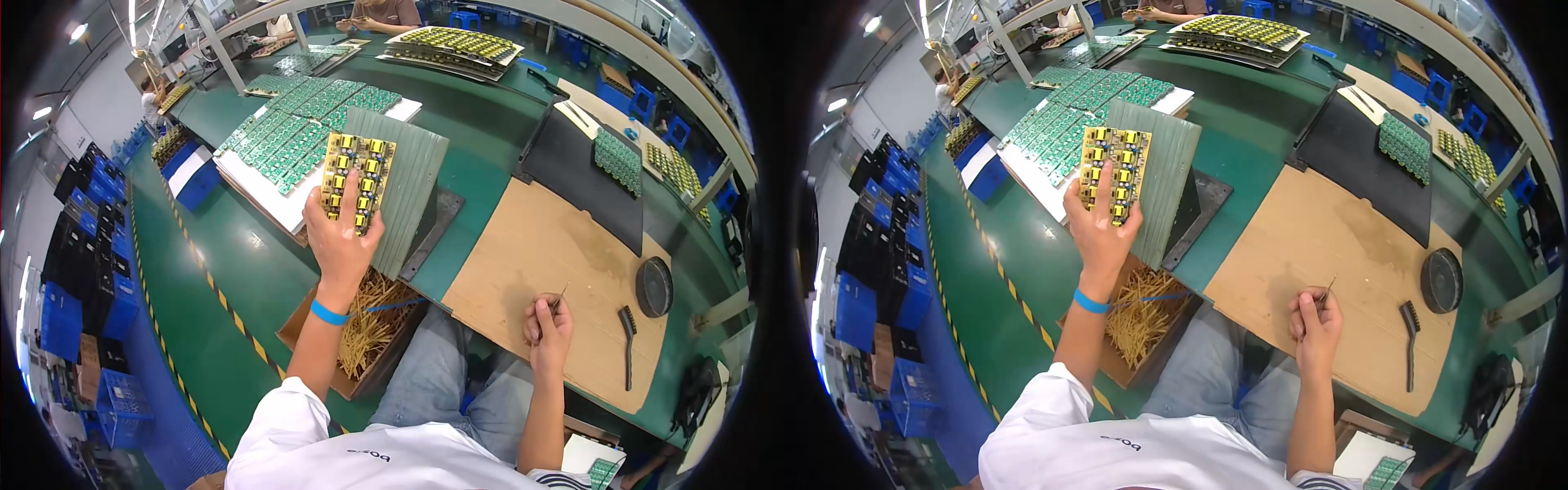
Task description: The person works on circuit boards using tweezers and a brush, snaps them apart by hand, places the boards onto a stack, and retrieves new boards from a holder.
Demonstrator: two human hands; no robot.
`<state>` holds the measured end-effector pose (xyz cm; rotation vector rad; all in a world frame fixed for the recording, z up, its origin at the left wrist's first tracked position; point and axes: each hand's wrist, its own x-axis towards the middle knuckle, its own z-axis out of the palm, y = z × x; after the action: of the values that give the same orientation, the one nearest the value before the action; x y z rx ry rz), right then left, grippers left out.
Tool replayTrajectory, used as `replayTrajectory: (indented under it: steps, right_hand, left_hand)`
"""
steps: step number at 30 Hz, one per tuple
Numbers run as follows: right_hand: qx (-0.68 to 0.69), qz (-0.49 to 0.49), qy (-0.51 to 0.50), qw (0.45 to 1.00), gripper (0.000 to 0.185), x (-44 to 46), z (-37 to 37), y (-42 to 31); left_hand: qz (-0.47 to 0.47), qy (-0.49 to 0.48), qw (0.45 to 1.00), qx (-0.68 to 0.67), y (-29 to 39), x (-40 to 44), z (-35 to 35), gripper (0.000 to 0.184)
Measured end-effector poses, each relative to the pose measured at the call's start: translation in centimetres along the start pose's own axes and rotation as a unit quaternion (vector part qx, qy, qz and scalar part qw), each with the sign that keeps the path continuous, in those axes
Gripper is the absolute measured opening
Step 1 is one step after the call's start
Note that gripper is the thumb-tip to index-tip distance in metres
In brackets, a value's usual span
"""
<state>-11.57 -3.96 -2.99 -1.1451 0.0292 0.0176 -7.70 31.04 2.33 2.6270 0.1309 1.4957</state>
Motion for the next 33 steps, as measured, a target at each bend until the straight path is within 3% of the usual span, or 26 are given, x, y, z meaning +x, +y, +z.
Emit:
replayTrajectory:
  steps: [6,10,18,21,30,33]
  right_hand:
    - [0.008,-0.003,-0.007,1.0,0.01,-0.4,0.0,0.1]
    - [0.014,-0.008,-0.014,1.0,0.01,-0.6,-0.1,0.1]
    - [0.022,-0.031,-0.025,0.999,0.009,-0.7,-0.1,0.2]
    - [0.017,-0.027,-0.035,0.999,0.009,-0.6,-0.3,0.0]
    - [-0.004,-0.045,-0.027,0.999,0.01,-0.8,-0.1,0.1]
    - [-0.015,-0.053,-0.038,0.998,0.011,-0.9,-0.2,-0.1]
  left_hand:
    - [0.013,0.007,0.998,0.06,1.2,0.5,0.3,0.078]
    - [0.021,-0.01,1.0,0.021,0.6,0.8,0.3,0.078]
    - [0.0,-0.056,0.994,-0.095,-2.4,1.1,1.6,0.082]
    - [-0.011,-0.125,0.967,-0.22,-3.6,1.9,2.1,0.083]
    - [0.004,-0.115,0.966,-0.229,-3.2,2.4,1.1,0.079]
    - [-0.003,-0.068,0.987,-0.147,-2.7,2.1,0.1,0.077]
